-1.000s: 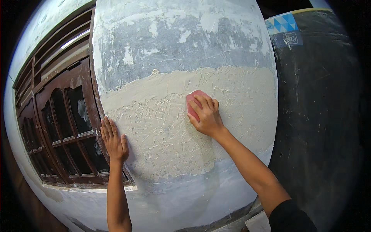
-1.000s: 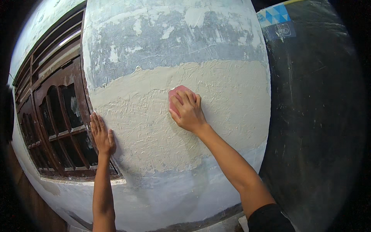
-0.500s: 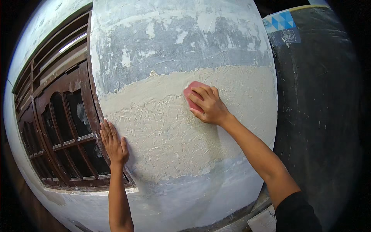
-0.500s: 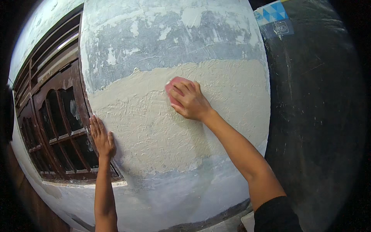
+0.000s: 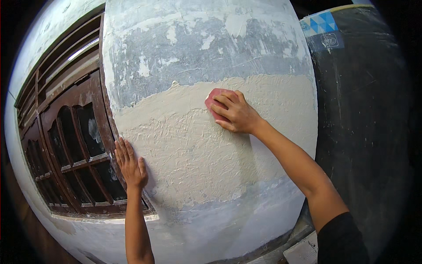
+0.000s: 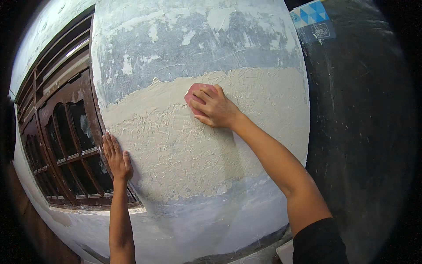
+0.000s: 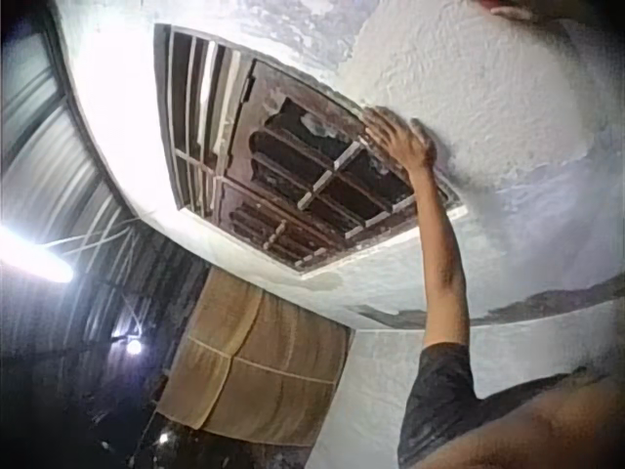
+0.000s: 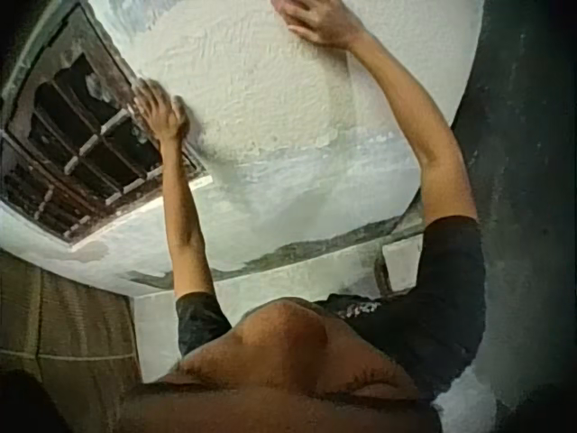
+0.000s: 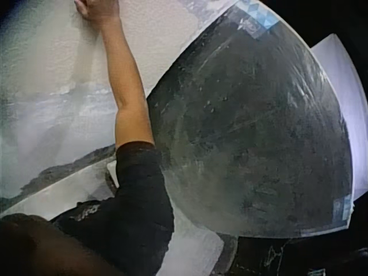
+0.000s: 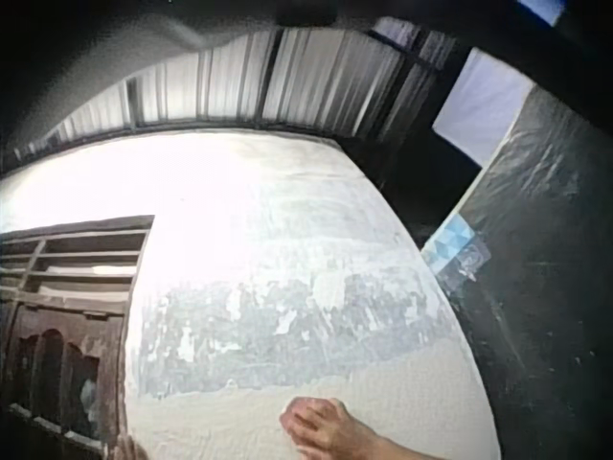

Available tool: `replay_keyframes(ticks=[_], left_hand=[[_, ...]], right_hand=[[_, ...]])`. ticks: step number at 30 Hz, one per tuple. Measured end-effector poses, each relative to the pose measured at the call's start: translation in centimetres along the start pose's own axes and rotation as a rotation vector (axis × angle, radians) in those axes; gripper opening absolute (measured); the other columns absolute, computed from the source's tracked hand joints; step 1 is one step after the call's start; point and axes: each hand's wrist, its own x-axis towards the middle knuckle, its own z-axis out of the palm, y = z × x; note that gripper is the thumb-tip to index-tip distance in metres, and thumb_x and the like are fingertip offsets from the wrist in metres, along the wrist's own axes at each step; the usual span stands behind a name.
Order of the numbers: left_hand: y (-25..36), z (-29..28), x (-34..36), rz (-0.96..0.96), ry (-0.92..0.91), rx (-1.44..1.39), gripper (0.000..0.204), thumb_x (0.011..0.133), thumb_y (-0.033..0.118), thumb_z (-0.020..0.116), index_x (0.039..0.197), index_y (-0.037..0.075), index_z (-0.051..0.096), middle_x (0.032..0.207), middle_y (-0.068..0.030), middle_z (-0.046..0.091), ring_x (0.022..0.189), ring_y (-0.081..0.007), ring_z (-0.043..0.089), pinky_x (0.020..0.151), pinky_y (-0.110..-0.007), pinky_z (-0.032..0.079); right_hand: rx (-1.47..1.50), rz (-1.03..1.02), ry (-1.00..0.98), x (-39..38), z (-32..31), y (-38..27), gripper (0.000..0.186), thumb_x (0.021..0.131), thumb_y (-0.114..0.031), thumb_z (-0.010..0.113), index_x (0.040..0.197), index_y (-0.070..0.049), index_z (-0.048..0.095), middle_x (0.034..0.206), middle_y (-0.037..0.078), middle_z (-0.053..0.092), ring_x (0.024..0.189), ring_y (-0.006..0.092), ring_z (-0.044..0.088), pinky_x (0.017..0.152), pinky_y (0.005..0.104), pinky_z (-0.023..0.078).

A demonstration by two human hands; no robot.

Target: The person applies wall putty to an exterior wall with a hand scraper, smoothing it over the surface.

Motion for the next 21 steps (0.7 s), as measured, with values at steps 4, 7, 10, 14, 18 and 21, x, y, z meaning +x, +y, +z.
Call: replay_keyframes(ticks=[4, 7, 10, 14, 18, 21], left_hand=[[-0.2, -0.3, 0.0, -0.009, 0.009, 0.017, 0.073, 0.103, 0.036, 0.036, 0.164, -0.002, 0.019, 0.173, -0.021, 0.014, 0.16, -0.0395, 0.009, 0.128, -0.052, 0.006], [-0.1, -0.1, 0.0, 0.004, 0.007, 0.006, 0.073, 0.104, 0.036, 0.037, 0.164, -0.002, 0.019, 0.172, -0.0211, 0.015, 0.16, -0.0396, 0.01, 0.128, -0.053, 0.006], [-0.2, -0.1, 0.2, -0.002, 0.004, 0.021, 0.073, 0.103, 0.035, 0.037, 0.164, -0.002, 0.02, 0.172, -0.0212, 0.016, 0.16, -0.0394, 0.01, 0.128, -0.052, 0.006], [-0.3, -0.2, 0.0, -0.002, -0.003, 0.004, 0.073, 0.103, 0.035, 0.037, 0.164, -0.002, 0.02, 0.172, -0.021, 0.017, 0.16, -0.039, 0.01, 0.128, -0.053, 0.007], [0.0, -0.3, 0.0, -0.01, 0.014, 0.01, 0.072, 0.104, 0.036, 0.037, 0.164, -0.002, 0.02, 0.172, -0.0207, 0.017, 0.16, -0.0386, 0.011, 0.128, -0.053, 0.007], [0.3, -0.1, 0.2, -0.011, 0.002, 0.002, 0.072, 0.104, 0.036, 0.036, 0.163, -0.002, 0.021, 0.172, -0.0202, 0.017, 0.16, -0.0382, 0.011, 0.128, -0.052, 0.008]], right_hand=[[0.017, 0.0, -0.045, -2.9, -0.3, -0.3, 0.057, 0.083, -0.038, 0.077, 0.133, -0.015, 0.061, 0.139, 0.01, 0.053, 0.133, 0.0299, 0.047, 0.104, 0.054, 0.037], [0.035, -0.004, -0.044, -3.2, -1.0, -0.1, 0.057, 0.083, -0.037, 0.077, 0.133, -0.015, 0.061, 0.139, 0.011, 0.053, 0.132, 0.0303, 0.047, 0.103, 0.0537, 0.037], [0.019, 0.02, 0.066, 0.2, -0.6, 0.5, 0.059, 0.083, -0.036, 0.077, 0.135, -0.014, 0.06, 0.14, 0.011, 0.052, 0.132, 0.0307, 0.047, 0.104, 0.0527, 0.037], [0.028, 0.054, 0.008, -1.4, -0.1, 0.5, 0.058, 0.083, -0.036, 0.077, 0.134, -0.014, 0.06, 0.14, 0.011, 0.053, 0.133, 0.0312, 0.047, 0.104, 0.0529, 0.037], [0.031, 0.012, -0.038, -3.9, -1.8, -0.2, 0.057, 0.083, -0.035, 0.078, 0.133, -0.013, 0.061, 0.141, 0.011, 0.053, 0.134, 0.0317, 0.047, 0.105, 0.0529, 0.036], [0.049, 0.058, 0.095, -0.6, -1.4, -0.2, 0.056, 0.084, -0.035, 0.077, 0.133, -0.012, 0.061, 0.14, 0.012, 0.053, 0.134, 0.0324, 0.047, 0.106, 0.0538, 0.036]])
